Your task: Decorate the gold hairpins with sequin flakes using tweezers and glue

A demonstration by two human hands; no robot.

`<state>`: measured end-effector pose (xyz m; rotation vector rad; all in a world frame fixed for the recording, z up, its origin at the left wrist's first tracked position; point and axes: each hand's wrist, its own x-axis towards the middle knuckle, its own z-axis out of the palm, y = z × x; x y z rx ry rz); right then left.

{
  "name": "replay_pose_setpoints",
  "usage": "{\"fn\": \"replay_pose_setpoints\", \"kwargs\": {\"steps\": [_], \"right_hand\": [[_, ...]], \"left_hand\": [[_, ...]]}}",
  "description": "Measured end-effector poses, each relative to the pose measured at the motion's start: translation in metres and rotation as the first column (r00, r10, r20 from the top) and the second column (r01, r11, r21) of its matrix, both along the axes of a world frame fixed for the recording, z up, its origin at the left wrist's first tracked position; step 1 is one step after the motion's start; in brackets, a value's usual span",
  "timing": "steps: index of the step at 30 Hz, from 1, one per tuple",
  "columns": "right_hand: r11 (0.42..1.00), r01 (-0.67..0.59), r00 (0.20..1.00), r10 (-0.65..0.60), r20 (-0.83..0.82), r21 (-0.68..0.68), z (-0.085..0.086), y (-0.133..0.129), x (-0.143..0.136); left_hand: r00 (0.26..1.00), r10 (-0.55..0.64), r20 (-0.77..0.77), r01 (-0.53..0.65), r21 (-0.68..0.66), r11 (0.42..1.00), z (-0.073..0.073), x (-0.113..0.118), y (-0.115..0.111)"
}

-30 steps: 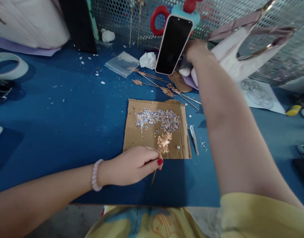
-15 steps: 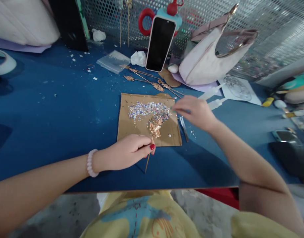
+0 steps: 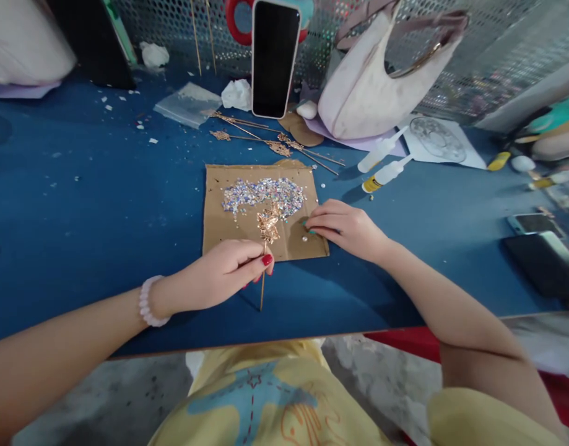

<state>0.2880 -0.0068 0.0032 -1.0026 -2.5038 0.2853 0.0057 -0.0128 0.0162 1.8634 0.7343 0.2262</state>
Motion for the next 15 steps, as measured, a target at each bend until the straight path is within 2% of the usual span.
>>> {"fn": "replay_pose_setpoints", "kwargs": {"steps": [9,15], "right_hand": [[0.999,-0.033,0.999,0.033,-0.004,0.023,0.0014,-0.0039,0.0026],[0.972,-0.045,0.994,0.019,0.112,0.232,-0.0033,-0.0064,0.0018]], "left_hand": [[0.999,-0.006,0.039,0.007,-0.024,1.0,-0.0051,-0.0028,0.0002],[0.999,-0.002,0.042,0.004,-0.029,1.0,-0.0056,-0.0033,0.0002]]}}
